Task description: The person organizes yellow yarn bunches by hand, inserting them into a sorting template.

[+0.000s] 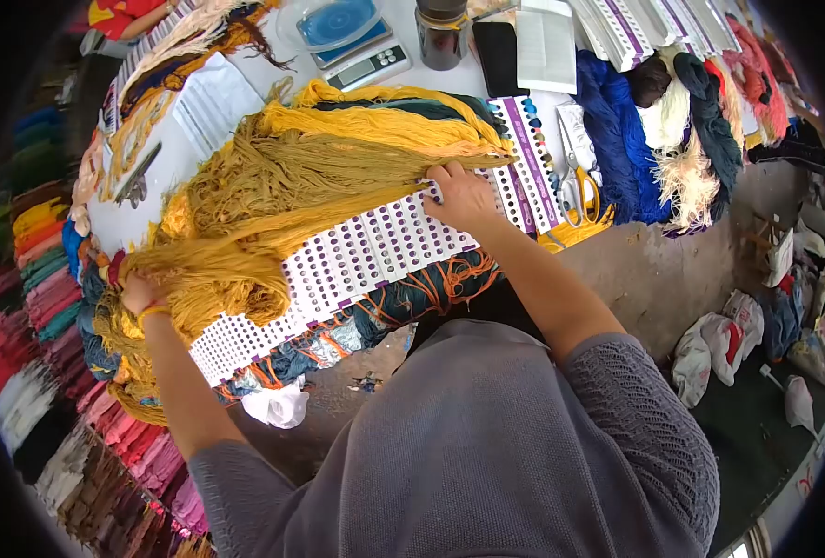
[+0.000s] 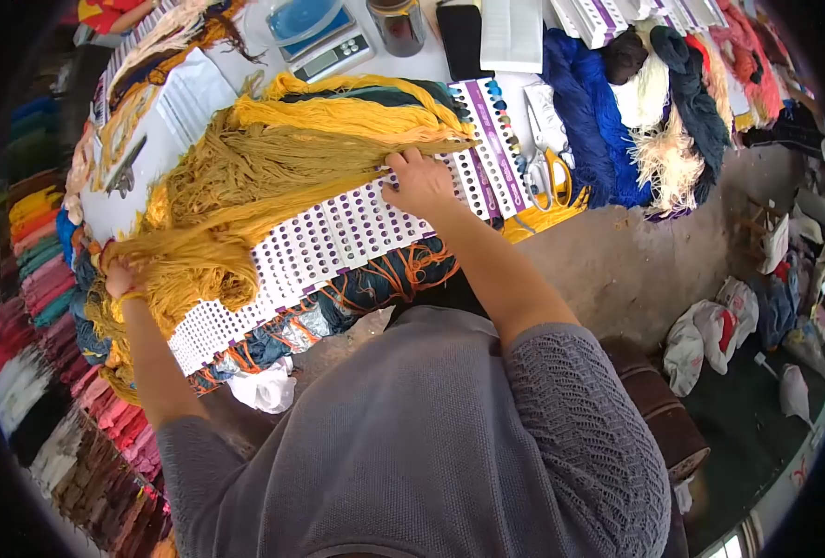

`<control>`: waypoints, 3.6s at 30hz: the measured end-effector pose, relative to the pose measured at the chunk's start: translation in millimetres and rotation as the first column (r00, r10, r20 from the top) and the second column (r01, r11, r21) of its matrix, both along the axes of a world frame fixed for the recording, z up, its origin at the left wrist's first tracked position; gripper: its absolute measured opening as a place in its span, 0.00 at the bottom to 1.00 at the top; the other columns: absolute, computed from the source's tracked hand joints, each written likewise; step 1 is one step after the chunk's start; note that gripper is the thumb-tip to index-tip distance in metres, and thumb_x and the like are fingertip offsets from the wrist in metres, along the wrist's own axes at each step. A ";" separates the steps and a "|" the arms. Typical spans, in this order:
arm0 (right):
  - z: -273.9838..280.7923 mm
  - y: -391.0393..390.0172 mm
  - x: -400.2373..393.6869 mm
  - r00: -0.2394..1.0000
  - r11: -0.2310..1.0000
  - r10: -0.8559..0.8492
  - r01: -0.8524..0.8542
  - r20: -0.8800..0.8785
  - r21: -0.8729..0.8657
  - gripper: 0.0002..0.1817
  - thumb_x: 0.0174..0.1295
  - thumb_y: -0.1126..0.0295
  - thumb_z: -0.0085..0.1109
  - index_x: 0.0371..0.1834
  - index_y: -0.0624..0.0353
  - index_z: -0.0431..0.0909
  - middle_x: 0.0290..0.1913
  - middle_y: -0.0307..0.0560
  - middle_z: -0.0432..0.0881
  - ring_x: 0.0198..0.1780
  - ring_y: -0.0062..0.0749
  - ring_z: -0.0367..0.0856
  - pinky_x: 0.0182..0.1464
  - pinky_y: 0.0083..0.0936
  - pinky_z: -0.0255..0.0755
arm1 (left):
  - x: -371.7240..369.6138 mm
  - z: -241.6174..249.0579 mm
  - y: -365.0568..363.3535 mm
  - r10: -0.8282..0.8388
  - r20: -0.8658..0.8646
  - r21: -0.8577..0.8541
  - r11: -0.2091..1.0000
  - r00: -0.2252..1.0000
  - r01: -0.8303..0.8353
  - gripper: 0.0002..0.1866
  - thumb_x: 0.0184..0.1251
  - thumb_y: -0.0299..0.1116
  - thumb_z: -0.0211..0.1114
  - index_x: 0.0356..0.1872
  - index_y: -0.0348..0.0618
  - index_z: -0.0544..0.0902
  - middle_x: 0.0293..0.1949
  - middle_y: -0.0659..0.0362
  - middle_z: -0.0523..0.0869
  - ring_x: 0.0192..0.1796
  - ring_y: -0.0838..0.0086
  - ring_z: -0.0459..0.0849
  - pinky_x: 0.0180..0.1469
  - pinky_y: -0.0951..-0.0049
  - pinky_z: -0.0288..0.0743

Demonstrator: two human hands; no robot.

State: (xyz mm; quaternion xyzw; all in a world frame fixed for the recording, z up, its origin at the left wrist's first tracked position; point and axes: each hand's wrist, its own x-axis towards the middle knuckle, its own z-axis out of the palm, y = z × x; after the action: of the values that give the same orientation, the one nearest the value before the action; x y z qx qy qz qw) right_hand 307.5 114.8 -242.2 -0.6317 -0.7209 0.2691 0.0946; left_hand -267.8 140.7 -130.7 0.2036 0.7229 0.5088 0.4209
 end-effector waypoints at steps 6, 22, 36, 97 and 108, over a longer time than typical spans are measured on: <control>21.6 -4.0 6.0 0.996 1.000 -0.021 0.019 -0.087 -0.024 0.17 0.52 0.59 0.54 0.43 0.53 0.71 0.39 0.49 0.72 0.39 0.45 0.77 0.40 0.37 0.72 | 211.9 45.4 -26.3 -0.447 0.256 -0.093 0.871 0.857 0.482 0.08 0.59 0.39 0.56 0.24 0.50 0.73 0.22 0.67 0.74 0.11 0.85 0.59 0.11 0.82 0.50; -12.6 12.6 0.7 0.992 0.981 0.125 -0.126 0.015 0.150 0.07 0.54 0.64 0.51 0.34 0.52 0.72 0.30 0.42 0.77 0.28 0.38 0.78 0.29 0.33 0.71 | 408.7 -71.0 -27.2 -0.645 0.231 -0.211 0.697 0.728 0.685 0.11 0.61 0.35 0.55 0.31 0.38 0.81 0.16 0.66 0.75 0.15 0.85 0.65 0.18 0.83 0.57; -19.0 16.8 10.2 0.981 0.972 0.167 -0.147 -0.097 0.183 0.09 0.49 0.63 0.52 0.31 0.54 0.70 0.26 0.44 0.78 0.26 0.37 0.79 0.27 0.34 0.71 | 424.2 -92.5 -18.1 -0.597 0.162 -0.286 0.734 0.786 0.616 0.10 0.58 0.33 0.57 0.26 0.36 0.80 0.18 0.63 0.77 0.17 0.84 0.68 0.20 0.82 0.62; 193.2 -42.2 -15.5 0.388 0.961 -0.158 -0.150 -0.908 -0.232 0.04 0.59 0.73 0.50 0.34 0.62 0.72 0.25 0.34 0.73 0.26 0.12 0.69 0.27 0.11 0.65 | 401.9 116.3 -79.4 -0.770 0.099 0.192 0.637 0.631 0.747 0.26 0.68 0.47 0.44 0.54 0.33 0.71 0.41 0.59 0.78 0.42 0.80 0.73 0.47 0.80 0.66; 226.5 -76.7 -47.8 0.403 0.967 -0.145 -0.138 -0.904 -0.216 0.03 0.56 0.74 0.52 0.32 0.62 0.71 0.21 0.31 0.70 0.22 0.10 0.66 0.22 0.11 0.59 | 382.1 146.6 -105.3 -0.704 0.595 0.495 0.700 0.386 0.514 0.28 0.70 0.47 0.35 0.58 0.31 0.63 0.54 0.52 0.70 0.55 0.69 0.71 0.58 0.70 0.62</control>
State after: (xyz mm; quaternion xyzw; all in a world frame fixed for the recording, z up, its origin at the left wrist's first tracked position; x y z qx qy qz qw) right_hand 259.7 38.0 -15.7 -0.3895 -0.5090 0.6607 0.3908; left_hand 114.3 35.4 15.9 0.2735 0.2885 0.4313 0.8099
